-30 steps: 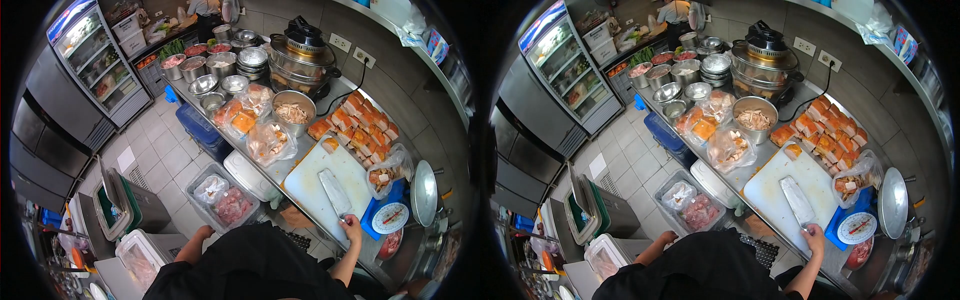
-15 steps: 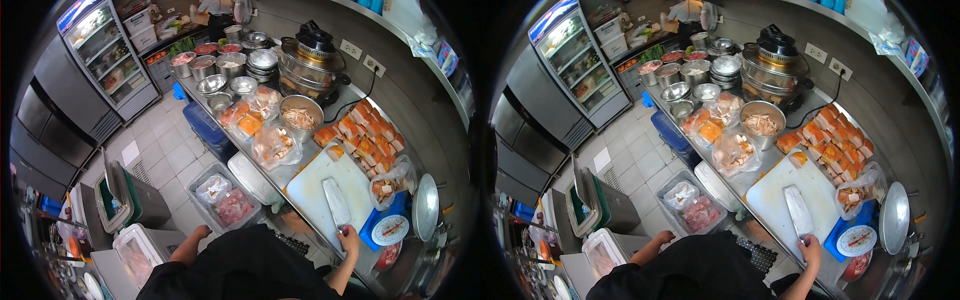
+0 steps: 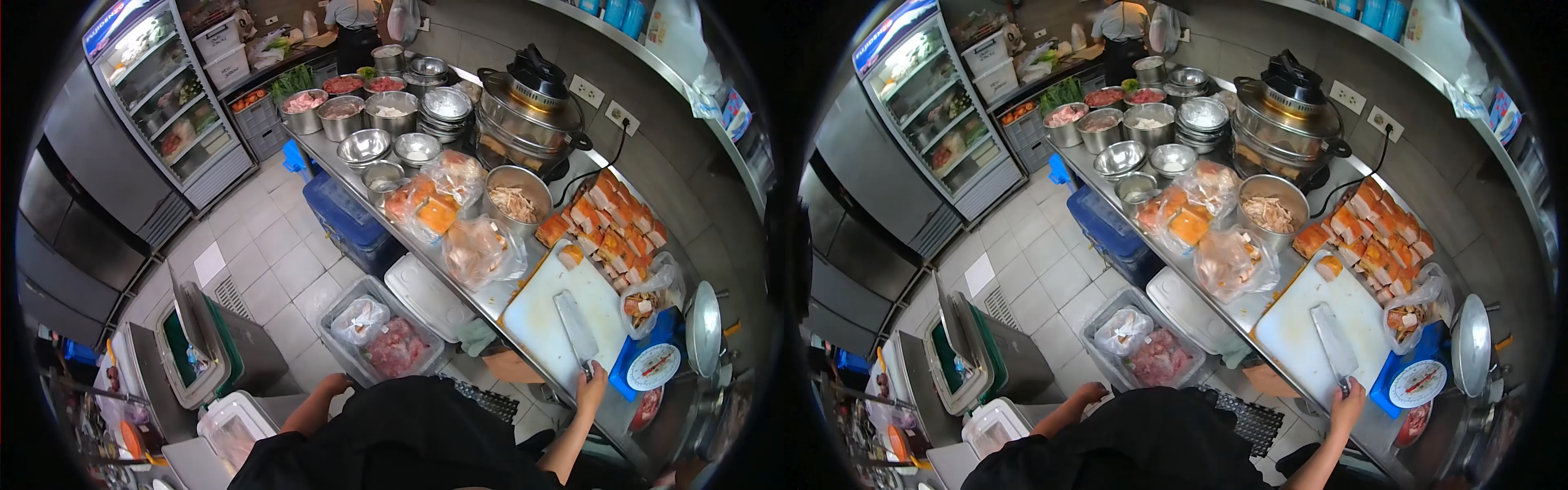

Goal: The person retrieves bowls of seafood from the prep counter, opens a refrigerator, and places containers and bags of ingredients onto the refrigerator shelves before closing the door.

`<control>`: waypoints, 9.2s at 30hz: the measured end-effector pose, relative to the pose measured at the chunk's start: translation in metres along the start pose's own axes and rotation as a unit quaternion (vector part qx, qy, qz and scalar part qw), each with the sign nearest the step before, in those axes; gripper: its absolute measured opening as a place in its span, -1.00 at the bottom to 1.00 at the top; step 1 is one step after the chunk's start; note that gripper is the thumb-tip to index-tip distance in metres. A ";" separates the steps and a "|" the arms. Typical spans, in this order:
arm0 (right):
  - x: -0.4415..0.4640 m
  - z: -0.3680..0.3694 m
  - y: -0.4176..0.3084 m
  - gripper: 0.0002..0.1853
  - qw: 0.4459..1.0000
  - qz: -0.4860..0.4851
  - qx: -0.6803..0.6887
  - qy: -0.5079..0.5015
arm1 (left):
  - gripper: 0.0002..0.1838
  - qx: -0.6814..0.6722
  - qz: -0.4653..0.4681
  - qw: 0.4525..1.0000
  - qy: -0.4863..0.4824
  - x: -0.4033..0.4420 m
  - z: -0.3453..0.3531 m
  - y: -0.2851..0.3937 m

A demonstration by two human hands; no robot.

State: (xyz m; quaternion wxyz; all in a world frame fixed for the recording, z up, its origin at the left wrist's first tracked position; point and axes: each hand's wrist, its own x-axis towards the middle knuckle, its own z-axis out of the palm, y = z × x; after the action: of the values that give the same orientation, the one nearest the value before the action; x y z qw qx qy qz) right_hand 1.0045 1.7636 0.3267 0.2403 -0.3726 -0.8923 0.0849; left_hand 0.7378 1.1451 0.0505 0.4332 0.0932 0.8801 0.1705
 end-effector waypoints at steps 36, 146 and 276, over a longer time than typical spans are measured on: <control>-0.361 0.255 -0.052 -0.82 0.877 -0.153 0.112 -0.441 | -0.52 -0.082 -0.055 0.989 -0.108 0.075 -0.097 -0.207; -0.211 0.345 -0.321 -0.78 0.690 0.369 0.188 -0.594 | -0.64 -0.402 0.059 0.895 0.184 -0.003 -0.267 -0.202; 0.017 0.745 -1.354 -0.80 0.550 0.792 0.264 0.017 | -0.39 0.026 0.715 0.697 0.049 0.671 -1.219 0.502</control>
State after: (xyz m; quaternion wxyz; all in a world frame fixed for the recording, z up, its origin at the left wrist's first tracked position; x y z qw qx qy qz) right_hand -0.2171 0.8374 0.1322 0.1789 -0.8496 -0.1696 0.4663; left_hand -0.6299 1.5506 0.4420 0.1348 0.6972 0.5720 0.4105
